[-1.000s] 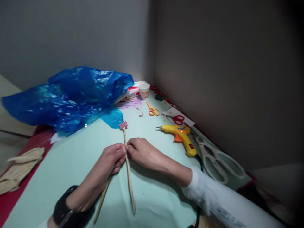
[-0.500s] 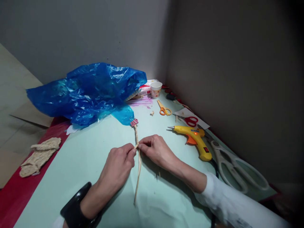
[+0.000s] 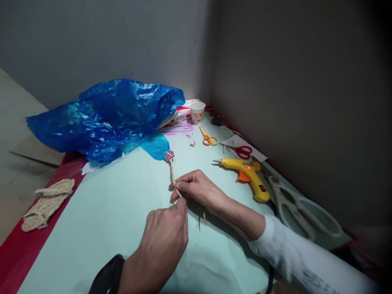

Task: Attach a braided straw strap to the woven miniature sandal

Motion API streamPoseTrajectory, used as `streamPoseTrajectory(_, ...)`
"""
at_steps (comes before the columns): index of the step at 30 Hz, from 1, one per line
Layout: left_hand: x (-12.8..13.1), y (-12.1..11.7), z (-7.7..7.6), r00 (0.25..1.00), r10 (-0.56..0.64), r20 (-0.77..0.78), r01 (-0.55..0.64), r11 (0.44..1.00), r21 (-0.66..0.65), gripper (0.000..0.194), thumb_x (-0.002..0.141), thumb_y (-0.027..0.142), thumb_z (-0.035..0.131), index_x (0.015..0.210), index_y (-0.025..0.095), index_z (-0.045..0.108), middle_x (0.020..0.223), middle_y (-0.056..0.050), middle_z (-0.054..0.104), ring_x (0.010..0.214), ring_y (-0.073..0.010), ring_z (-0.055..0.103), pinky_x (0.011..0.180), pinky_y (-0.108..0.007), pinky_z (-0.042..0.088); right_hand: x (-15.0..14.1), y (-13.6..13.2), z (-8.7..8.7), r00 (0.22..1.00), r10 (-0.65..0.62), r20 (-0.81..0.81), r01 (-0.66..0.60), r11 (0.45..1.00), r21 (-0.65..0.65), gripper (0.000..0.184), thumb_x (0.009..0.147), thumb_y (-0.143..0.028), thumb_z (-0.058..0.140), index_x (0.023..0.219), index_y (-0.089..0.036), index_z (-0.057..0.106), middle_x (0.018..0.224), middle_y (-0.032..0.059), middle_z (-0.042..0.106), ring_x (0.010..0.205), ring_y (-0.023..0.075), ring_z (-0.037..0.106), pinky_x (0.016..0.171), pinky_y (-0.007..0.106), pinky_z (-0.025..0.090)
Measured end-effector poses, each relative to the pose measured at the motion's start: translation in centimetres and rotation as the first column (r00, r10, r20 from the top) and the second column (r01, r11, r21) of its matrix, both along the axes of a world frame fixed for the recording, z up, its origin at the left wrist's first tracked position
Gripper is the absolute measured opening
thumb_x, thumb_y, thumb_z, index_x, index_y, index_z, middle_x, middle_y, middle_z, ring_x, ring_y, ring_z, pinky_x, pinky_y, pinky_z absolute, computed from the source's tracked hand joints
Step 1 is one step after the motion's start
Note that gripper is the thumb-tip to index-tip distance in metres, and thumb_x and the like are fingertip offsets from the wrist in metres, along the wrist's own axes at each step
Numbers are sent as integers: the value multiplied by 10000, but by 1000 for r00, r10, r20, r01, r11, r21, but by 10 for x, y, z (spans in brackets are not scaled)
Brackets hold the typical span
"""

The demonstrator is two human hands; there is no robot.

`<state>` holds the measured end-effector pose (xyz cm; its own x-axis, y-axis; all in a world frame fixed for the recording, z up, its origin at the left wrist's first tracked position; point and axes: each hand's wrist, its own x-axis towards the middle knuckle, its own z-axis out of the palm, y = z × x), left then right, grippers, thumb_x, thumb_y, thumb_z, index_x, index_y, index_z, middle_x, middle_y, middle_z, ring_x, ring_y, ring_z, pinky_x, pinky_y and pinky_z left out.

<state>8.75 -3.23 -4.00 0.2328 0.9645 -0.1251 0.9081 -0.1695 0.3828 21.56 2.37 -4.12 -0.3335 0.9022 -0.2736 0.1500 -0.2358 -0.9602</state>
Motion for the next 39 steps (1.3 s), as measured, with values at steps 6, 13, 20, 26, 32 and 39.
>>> streamPoseTrajectory(6,-23,25,14,955,97,279,-115,992,51,329,919,379,456,661,215,576,649,-52,653,608,-206,566,619,-309,339,0,3,-7,999,-39,-38,40,999,20,235,767,-123,533,563,-130,649,518,-26,556,498,88,390,520,218,293)
streamPoseTrajectory(13,-25,45,3,581,410,703,8,861,-509,240,840,420,566,829,181,552,481,15,585,283,-63,323,333,-201,155,-1,-3,-7,993,34,-117,-30,999,35,208,810,-147,476,640,-140,596,557,-24,543,498,86,403,501,205,292)
streamPoseTrajectory(20,-23,43,-1,491,488,721,-31,837,-546,237,766,358,636,864,175,521,575,81,476,391,-21,183,354,-166,117,-2,-2,-12,990,80,118,-101,977,189,220,856,-108,450,723,-143,622,703,26,670,638,119,552,608,214,384)
streamPoseTrajectory(26,-23,44,-4,517,481,708,-54,844,-534,147,760,293,609,744,182,515,482,116,336,369,-28,192,350,-173,121,0,-13,-3,884,-25,466,-168,915,367,141,903,-109,467,951,-140,595,727,45,670,675,166,563,601,267,306)
streamPoseTrajectory(32,-23,44,-7,558,446,700,-95,872,-480,190,745,290,594,626,189,486,468,106,330,355,-29,239,349,-174,146,-3,-24,7,688,-139,712,-319,824,469,154,917,-129,493,917,-165,643,797,83,637,581,177,502,545,334,141)
streamPoseTrajectory(39,-24,44,-11,562,452,693,-85,865,-495,160,697,241,578,586,181,480,453,103,333,363,-23,230,363,-177,135,-8,-44,19,499,-194,845,-571,659,489,140,849,-104,545,961,-136,622,918,102,625,738,206,583,517,327,222)
